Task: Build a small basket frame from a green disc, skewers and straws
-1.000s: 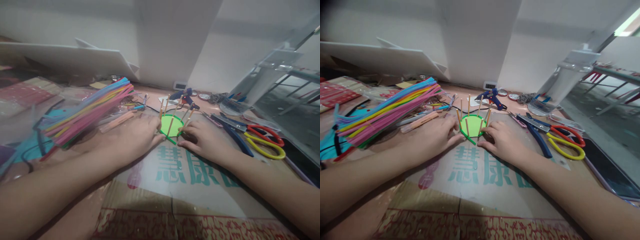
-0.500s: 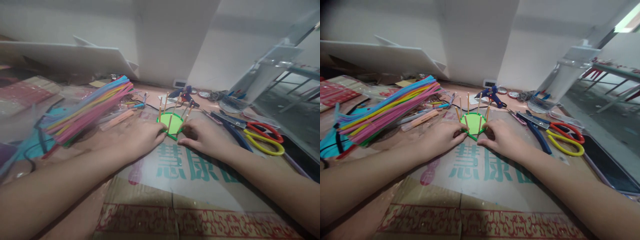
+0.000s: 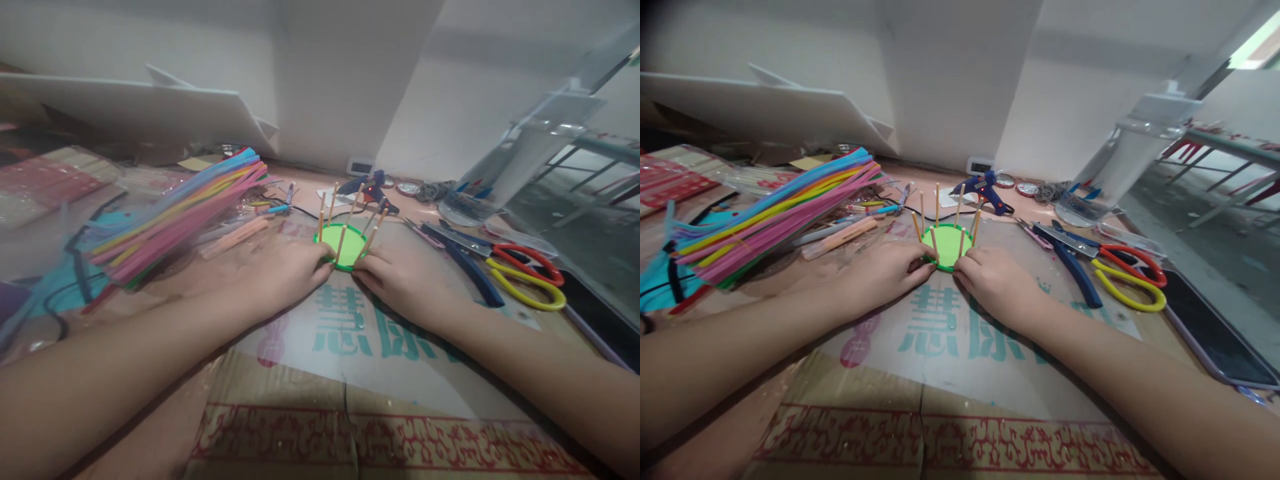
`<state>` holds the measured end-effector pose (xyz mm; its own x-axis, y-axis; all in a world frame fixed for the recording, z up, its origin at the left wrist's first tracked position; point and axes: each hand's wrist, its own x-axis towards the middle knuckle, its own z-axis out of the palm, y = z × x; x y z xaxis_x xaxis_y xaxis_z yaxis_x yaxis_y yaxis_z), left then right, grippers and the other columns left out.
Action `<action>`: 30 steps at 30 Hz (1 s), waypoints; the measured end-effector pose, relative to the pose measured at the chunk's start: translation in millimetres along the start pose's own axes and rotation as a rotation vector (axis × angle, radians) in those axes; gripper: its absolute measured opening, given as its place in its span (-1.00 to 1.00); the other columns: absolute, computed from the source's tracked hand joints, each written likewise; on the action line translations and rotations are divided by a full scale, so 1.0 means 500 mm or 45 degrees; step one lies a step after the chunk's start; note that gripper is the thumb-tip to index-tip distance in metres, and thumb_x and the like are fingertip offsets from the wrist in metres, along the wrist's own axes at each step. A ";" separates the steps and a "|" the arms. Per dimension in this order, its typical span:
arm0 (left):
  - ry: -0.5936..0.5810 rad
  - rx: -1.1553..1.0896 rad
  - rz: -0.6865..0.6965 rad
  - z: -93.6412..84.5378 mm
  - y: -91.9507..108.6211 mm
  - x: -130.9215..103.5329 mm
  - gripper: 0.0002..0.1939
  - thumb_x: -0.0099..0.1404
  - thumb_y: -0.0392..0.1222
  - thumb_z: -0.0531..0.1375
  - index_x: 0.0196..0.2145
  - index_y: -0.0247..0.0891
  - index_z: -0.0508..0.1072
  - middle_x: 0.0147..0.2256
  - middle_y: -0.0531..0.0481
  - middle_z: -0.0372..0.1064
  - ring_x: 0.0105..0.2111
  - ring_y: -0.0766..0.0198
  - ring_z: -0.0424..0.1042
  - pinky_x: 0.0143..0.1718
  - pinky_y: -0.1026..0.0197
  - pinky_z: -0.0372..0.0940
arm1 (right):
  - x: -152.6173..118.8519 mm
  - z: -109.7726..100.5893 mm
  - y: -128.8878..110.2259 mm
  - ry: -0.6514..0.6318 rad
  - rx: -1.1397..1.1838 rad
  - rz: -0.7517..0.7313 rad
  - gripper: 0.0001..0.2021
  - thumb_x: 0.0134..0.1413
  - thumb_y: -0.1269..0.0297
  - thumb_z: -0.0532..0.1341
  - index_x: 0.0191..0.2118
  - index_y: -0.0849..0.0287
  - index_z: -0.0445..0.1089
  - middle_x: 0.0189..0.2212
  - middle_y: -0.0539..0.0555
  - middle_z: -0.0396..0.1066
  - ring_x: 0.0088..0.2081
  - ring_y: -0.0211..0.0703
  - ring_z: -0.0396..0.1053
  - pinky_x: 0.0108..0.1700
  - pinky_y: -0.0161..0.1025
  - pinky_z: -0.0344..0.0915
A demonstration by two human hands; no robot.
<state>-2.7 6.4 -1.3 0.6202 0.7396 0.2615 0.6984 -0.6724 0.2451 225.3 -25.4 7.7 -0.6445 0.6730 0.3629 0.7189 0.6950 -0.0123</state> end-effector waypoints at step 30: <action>-0.035 0.053 -0.095 -0.006 0.022 0.005 -0.69 0.39 0.01 0.08 -0.12 -0.17 0.53 -0.26 -0.10 0.58 -0.25 0.04 0.56 -0.25 0.10 0.33 | 0.011 0.015 0.018 -0.102 0.420 0.555 -0.88 0.17 0.28 0.20 -0.21 0.13 0.46 -0.49 -0.02 0.40 -0.47 -0.22 0.29 -0.42 -0.28 0.13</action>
<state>5.2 0.7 4.7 0.5751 0.7884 0.2183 0.7568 -0.6141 0.2240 226.4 -13.6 2.7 -0.3322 0.9245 0.1868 0.8121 0.3811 -0.4419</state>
